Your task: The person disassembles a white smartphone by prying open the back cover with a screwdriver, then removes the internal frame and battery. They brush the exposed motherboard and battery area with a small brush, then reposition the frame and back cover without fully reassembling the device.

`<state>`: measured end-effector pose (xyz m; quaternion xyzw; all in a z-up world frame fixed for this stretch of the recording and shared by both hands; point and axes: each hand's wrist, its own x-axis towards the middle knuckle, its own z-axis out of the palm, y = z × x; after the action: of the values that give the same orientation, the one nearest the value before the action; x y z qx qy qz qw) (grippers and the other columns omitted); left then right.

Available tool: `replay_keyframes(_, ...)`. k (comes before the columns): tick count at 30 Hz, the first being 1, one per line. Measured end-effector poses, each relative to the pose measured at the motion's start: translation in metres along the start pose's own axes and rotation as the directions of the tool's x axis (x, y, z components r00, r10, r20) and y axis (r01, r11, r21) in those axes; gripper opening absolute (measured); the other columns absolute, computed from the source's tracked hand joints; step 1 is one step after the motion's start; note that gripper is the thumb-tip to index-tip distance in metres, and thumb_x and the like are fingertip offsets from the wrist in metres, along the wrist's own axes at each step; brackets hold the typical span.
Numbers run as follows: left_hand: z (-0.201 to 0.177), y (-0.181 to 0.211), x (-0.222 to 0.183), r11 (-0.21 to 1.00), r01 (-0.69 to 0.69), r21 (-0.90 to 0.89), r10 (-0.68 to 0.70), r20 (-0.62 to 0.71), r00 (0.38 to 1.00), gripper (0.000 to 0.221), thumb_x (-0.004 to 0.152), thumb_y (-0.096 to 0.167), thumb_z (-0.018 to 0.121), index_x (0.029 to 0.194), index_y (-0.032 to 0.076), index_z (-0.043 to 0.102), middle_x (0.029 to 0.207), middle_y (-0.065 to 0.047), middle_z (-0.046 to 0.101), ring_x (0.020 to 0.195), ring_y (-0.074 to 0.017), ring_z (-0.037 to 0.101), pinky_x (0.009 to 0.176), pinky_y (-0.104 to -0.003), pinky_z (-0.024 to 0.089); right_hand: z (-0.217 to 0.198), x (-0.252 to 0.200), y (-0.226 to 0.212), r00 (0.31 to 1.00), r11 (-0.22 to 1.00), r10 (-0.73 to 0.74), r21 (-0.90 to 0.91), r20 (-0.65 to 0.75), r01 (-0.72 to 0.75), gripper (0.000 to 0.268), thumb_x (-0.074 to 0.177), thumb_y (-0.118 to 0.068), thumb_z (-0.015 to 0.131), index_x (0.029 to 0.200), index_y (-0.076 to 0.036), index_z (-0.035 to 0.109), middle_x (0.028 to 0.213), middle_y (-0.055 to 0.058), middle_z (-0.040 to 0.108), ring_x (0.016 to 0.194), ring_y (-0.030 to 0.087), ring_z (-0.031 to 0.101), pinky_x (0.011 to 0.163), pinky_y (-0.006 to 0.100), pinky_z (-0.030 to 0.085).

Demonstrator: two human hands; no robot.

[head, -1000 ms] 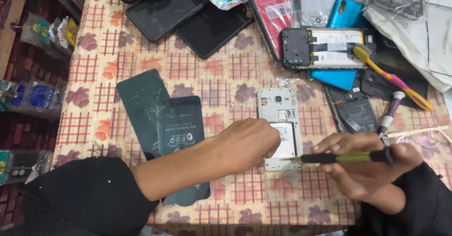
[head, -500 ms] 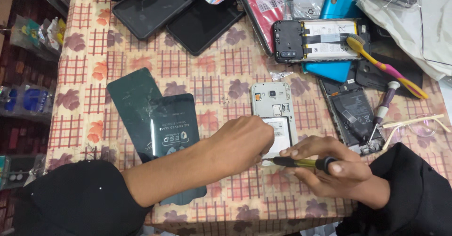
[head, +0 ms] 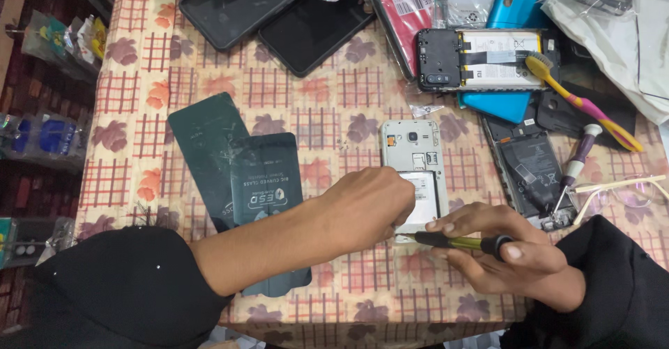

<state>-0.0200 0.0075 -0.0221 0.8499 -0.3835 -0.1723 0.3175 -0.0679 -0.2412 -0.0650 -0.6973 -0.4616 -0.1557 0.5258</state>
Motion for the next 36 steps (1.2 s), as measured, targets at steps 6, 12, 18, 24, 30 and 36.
replay_keyframes(6, 0.004, -0.001, 0.001, 0.999, 0.000, 0.045, 0.001, -0.020, 1.000, 0.008, 0.065, -0.003, 0.077, 0.072, 0.001, 0.074, 0.076, -0.021, 0.071, 0.077, -0.0382, 0.073, 0.065, -0.046, 0.058, 0.000, 0.001, 0.001, 1.000, 1.000, -0.028, 0.010, -0.012, 0.028, 0.083, 0.081, 0.004, 0.083, 0.144, -0.026, 0.038, 0.112, 0.016, 0.065, 0.101, 0.032, 0.078, 0.083, 0.042, 0.071)
replay_keyframes(12, 0.003, 0.000, 0.001, 0.999, 0.022, 0.037, -0.023, 0.013, 1.000, 0.010, 0.064, 0.000, 0.078, 0.073, 0.002, 0.075, 0.075, -0.021, 0.071, 0.077, -0.0374, 0.073, 0.065, -0.046, 0.058, 0.003, 0.018, -0.002, 0.998, 0.999, -0.036, 0.037, 0.052, 0.034, 0.077, 0.084, 0.004, 0.081, 0.141, -0.026, 0.038, 0.110, 0.015, 0.066, 0.097, 0.031, 0.078, 0.083, 0.043, 0.070)
replay_keyframes(18, 0.000, 0.000, 0.000, 1.000, -0.018, -0.008, 0.018, -0.021, 1.000, 0.010, 0.065, 0.001, 0.079, 0.073, 0.003, 0.075, 0.077, -0.018, 0.073, 0.077, -0.0346, 0.074, 0.065, -0.045, 0.058, -0.002, 0.050, -0.008, 0.925, 0.996, -0.064, 0.079, 0.374, 0.037, 0.073, 0.089, 0.013, 0.060, 0.144, -0.026, 0.033, 0.112, 0.016, 0.070, 0.102, 0.032, 0.080, 0.082, 0.038, 0.069)
replay_keyframes(24, -0.002, -0.001, -0.001, 1.000, -0.014, -0.026, 0.013, -0.014, 1.000, 0.011, 0.067, 0.003, 0.080, 0.077, 0.001, 0.074, 0.077, -0.017, 0.073, 0.078, -0.0339, 0.074, 0.065, -0.044, 0.058, 0.009, 0.061, -0.010, 0.940, 0.987, -0.111, 0.147, 0.323, 0.066, 0.083, 0.083, 0.002, 0.078, 0.146, -0.025, 0.031, 0.112, 0.019, 0.062, 0.100, 0.030, 0.073, 0.085, 0.038, 0.067)
replay_keyframes(30, -0.003, 0.001, 0.000, 1.000, 0.014, -0.025, -0.014, 0.017, 1.000, 0.014, 0.067, 0.003, 0.082, 0.078, 0.001, 0.073, 0.078, -0.017, 0.073, 0.078, -0.0336, 0.074, 0.065, -0.043, 0.058, 0.013, 0.045, -0.007, 0.982, 0.932, -0.055, 0.361, 0.179, -0.014, 0.083, 0.088, 0.021, 0.054, 0.152, -0.025, 0.029, 0.110, 0.024, 0.061, 0.099, 0.038, 0.072, 0.090, 0.053, 0.064)
replay_keyframes(36, -0.003, 0.000, 0.000, 1.000, 0.022, -0.014, -0.022, 0.012, 1.000, 0.014, 0.063, 0.003, 0.083, 0.075, 0.002, 0.075, 0.078, -0.018, 0.074, 0.079, -0.0337, 0.073, 0.066, -0.043, 0.057, 0.008, 0.030, -0.002, 0.987, 0.999, -0.010, 0.042, 0.162, 0.003, 0.090, 0.085, 0.011, 0.081, 0.149, -0.027, 0.030, 0.107, 0.013, 0.071, 0.099, 0.027, 0.080, 0.081, 0.038, 0.071)
